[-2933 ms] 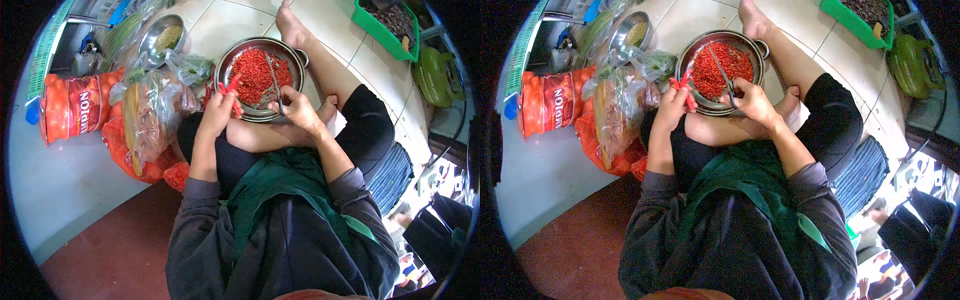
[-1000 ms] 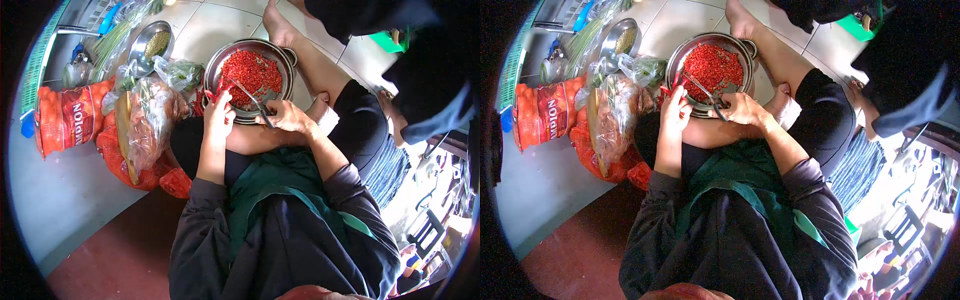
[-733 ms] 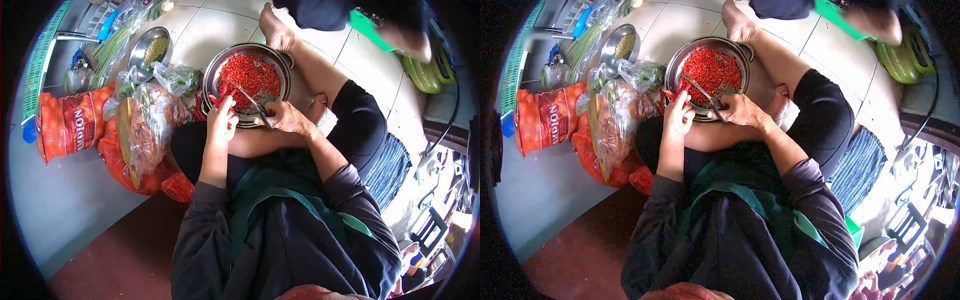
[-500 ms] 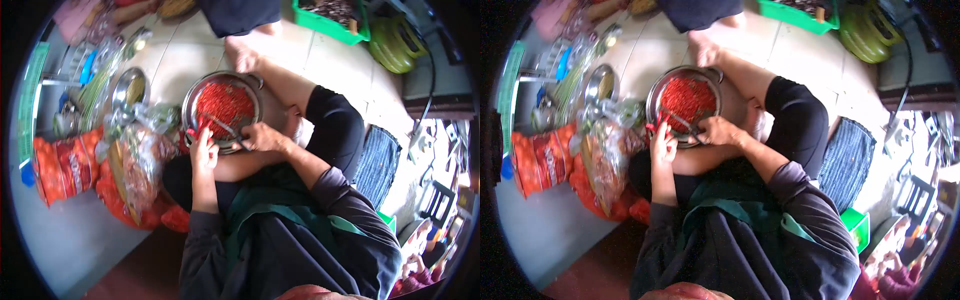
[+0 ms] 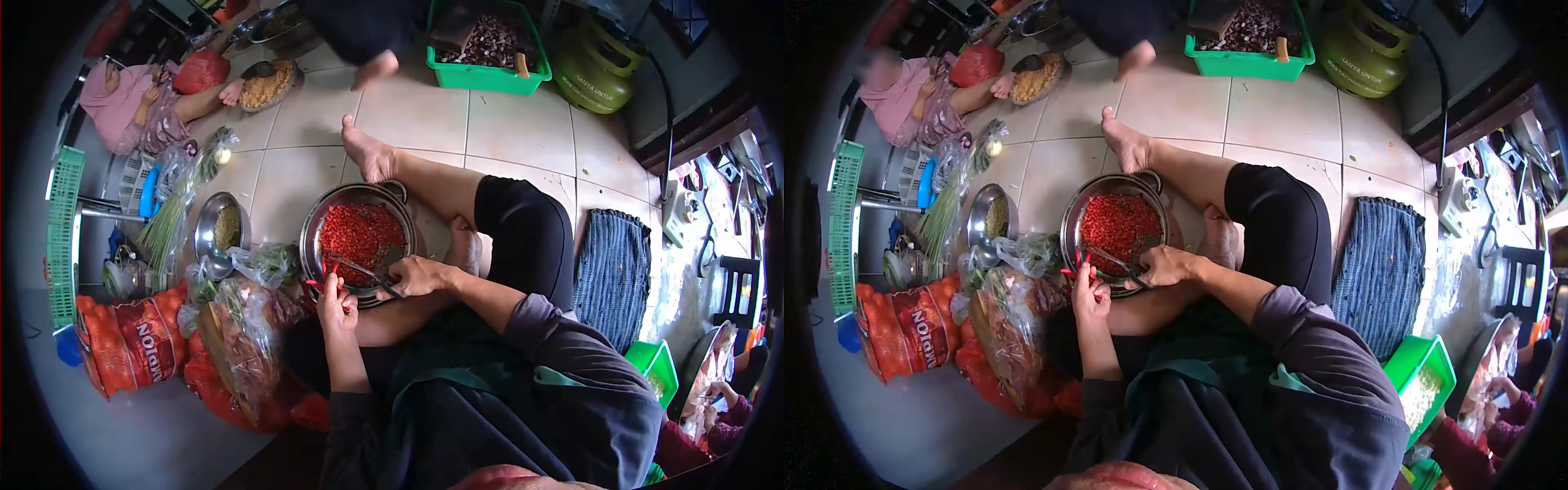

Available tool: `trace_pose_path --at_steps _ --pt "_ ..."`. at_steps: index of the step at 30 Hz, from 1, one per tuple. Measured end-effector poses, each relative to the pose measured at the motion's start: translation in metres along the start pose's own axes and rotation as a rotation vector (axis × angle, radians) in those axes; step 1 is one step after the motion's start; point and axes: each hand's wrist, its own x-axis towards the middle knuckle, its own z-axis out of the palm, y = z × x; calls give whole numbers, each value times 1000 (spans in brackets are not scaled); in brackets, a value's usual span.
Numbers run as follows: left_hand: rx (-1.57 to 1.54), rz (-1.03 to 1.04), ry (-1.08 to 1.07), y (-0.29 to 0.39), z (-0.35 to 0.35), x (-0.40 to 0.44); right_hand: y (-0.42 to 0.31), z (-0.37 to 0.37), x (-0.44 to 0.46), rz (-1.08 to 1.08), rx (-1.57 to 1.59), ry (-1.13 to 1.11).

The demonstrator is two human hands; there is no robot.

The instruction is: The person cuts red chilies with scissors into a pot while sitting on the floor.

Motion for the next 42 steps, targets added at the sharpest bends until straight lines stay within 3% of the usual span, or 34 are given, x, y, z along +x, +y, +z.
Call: trace_pose_path --at_steps 5,8,21,42 --pt "46 0 -30 0 4 -3 -7 -6 -2 22 -10 -35" --pt "60 -34 -5 3 11 -8 -4 -3 -3 -105 65 68" --pt "12 4 -54 7 16 -6 -18 -12 0 21 66 -48" --pt "-62 -86 -36 5 12 -6 6 -2 7 -106 32 77"
